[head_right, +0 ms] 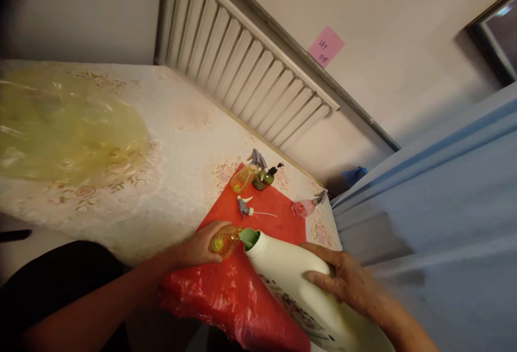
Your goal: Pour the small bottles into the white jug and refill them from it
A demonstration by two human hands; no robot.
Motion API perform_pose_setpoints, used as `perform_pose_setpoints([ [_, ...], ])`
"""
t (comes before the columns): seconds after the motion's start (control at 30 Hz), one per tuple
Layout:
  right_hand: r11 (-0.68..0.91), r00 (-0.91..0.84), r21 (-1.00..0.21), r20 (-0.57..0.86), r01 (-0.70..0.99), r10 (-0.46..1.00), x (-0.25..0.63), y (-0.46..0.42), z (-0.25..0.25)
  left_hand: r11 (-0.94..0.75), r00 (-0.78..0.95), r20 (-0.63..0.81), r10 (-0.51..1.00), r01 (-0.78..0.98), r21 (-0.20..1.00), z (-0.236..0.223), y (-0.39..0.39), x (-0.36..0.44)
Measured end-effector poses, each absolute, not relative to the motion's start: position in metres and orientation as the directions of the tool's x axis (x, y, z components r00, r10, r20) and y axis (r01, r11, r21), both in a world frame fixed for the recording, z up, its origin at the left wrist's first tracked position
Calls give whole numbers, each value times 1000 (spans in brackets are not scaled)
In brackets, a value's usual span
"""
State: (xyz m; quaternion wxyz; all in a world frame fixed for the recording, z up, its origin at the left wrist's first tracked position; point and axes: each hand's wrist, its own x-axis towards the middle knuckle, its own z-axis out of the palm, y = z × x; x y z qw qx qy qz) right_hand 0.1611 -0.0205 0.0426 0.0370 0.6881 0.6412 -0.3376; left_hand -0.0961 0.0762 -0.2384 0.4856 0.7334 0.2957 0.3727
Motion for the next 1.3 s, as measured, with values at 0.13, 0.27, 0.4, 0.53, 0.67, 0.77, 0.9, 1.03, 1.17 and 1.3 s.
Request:
perform_pose_setpoints([
  [0.13,-163,-56,-377,-508,912,860,161,-20,43,-358,548,262,794,74,931,-238,77,-96],
  [0.27,-155,-69,-390,-503,908,861,159,-19,43,-348,553,247,796,84,934,-237,77,-97],
  [0.4,-168,-51,-382,-502,909,864,159,-19,44,-345,551,243,798,87,935,-239,77,-96],
  [0.53,-154,-58,-381,-491,912,869,158,-19,44,-347,549,244,799,89,934,-240,77,-95],
  [0.67,-160,-63,-391,-500,906,864,158,-20,45,-356,552,249,796,94,930,-241,77,-95],
  [0.77,-152,-65,-380,-502,912,863,160,-20,45,-359,550,253,796,92,929,-241,77,-96],
  [0.9,-143,-58,-357,-496,923,866,161,-19,45,-355,555,253,793,83,931,-239,77,-96],
  [1.03,-155,-64,-378,-506,913,860,159,-18,46,-358,551,257,794,82,930,-239,77,-96],
  [1.17,-154,-68,-391,-499,908,864,157,-18,47,-369,547,271,792,76,926,-239,77,-96],
  [1.3,-152,-83,-407,-504,901,860,155,-19,47,-364,540,271,797,71,929,-239,77,-97],
])
